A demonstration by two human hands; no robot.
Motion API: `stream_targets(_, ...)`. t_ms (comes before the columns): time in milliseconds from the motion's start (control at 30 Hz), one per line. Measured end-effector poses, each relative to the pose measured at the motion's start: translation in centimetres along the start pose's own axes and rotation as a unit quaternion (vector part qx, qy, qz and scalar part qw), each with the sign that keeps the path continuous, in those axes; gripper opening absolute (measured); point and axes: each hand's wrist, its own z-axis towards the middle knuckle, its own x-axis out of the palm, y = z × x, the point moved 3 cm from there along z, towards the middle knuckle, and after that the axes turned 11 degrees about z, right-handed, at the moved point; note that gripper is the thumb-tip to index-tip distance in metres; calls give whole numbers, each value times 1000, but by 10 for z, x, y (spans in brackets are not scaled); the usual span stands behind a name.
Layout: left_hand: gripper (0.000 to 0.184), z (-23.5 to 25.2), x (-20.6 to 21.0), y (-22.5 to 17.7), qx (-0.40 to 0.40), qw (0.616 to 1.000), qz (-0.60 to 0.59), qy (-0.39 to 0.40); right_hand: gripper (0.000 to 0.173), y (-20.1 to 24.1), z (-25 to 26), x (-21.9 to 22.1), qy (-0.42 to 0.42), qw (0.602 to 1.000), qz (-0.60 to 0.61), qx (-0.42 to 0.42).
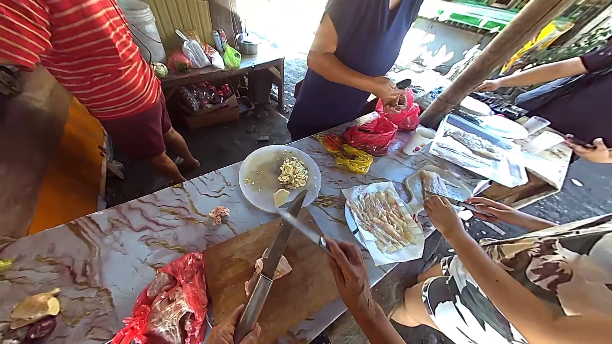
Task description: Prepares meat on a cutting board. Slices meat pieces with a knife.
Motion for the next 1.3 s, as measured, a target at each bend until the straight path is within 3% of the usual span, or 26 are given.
stream_targets(133,21,2,-10,1,-18,999,8,-30,31,6,-28,-21,81,996,41,-17)
stream_targets(267,23,3,-9,0,-10,999,29,-28,31,7,-4,-33,27,999,17,-1)
stream_targets(433,24,3,-1,-6,-7,999,49,-4,32,-6,33,-7,-27,999,-27,-3)
stream_targets(633,24,6,-12,-10,3,998,36,-58,30,-21,-27,-41,56,997,-43,-23)
stream_targets(767,24,11,-13,-11,3,997,53,-54,30,-13,-29,-58,18,999,-42,2)
stream_targets(933,30,7,0,-12,20,997,74,-13,31,-3,25,-32,-60,998,-18,-8)
stream_targets(1033,27,5,0,-14,14,999,31,2,32,-5,23,-11,-49,999,16,-10)
stream_targets(1167,24,10,-32,-12,13,998,-3,-65,30,1,-23,-9,56,998,37,13)
stream_targets(1300,42,27,-99,3,-7,966,194,-168,32,-5,-45,-37,101,989,38,99)
